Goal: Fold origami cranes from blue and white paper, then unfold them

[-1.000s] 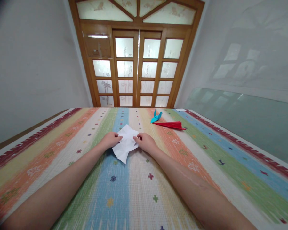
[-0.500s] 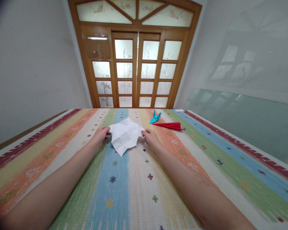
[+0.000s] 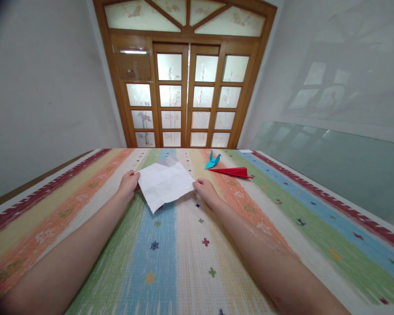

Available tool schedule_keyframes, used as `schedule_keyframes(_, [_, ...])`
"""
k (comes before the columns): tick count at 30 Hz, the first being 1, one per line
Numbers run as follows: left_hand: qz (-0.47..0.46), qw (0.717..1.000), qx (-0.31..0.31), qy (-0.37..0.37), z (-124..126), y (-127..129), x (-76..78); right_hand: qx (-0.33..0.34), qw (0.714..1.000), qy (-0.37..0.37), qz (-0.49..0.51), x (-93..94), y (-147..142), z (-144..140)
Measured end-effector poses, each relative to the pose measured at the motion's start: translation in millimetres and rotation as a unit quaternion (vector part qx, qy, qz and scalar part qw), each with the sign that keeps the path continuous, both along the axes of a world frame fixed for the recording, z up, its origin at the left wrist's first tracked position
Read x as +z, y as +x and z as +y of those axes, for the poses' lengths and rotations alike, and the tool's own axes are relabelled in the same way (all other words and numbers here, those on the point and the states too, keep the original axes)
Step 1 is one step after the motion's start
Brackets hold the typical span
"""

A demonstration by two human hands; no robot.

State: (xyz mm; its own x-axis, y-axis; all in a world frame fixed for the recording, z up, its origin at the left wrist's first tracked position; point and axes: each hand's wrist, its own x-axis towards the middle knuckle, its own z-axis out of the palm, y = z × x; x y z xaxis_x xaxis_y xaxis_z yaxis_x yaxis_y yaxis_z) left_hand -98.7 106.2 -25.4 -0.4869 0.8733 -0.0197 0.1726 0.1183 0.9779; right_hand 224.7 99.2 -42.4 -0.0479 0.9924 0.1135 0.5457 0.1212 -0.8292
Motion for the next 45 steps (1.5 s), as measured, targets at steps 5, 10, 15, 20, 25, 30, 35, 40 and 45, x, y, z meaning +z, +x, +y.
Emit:
schedule_keyframes(5, [0.109, 0.993, 0.039, -0.002, -2.2, -13.2, -3.3, 0.032, 0.997, 0.013, -0.074, -0.3, -3.4, -4.4])
schedule_keyframes(10, [0.272, 0.961, 0.055, 0.013, -16.4, -15.9, 6.6, 0.050, 0.989, 0.036, -0.132, 0.3, -6.3, -9.3])
schedule_keyframes(15, [0.461, 0.886, -0.002, 0.056, -35.7, 2.4, 23.8, 0.085, 0.986, 0.060, -0.133, 7.1, -9.4, -16.7])
schedule_keyframes(20, [0.561, 0.819, -0.119, 0.026, -39.3, 27.8, 20.5, 0.197, 0.976, 0.031, -0.086, 16.6, -10.3, -28.4])
schedule_keyframes(25, [0.609, 0.763, -0.215, 0.004, -41.9, 44.9, -1.6, 0.245, 0.969, 0.020, -0.032, 18.0, -13.5, -32.8])
schedule_keyframes(30, [0.615, 0.732, -0.294, -0.024, -44.5, 52.2, -13.2, 0.151, 0.981, 0.116, 0.042, 17.7, -18.5, -26.9])
schedule_keyframes(35, [0.601, 0.713, -0.359, -0.027, -49.8, 66.8, -14.3, 0.089, 0.972, 0.208, 0.070, 21.9, -15.4, -22.1])
schedule_keyframes(40, [0.589, 0.708, -0.390, -0.002, -58.6, 81.5, -15.4, 0.110, 0.960, 0.254, 0.038, 20.6, -17.9, -25.9])
schedule_keyframes(45, [0.582, 0.718, -0.382, 0.018, -57.0, 79.6, -17.5, 0.186, 0.949, 0.250, -0.053, 13.8, -22.5, -30.3])
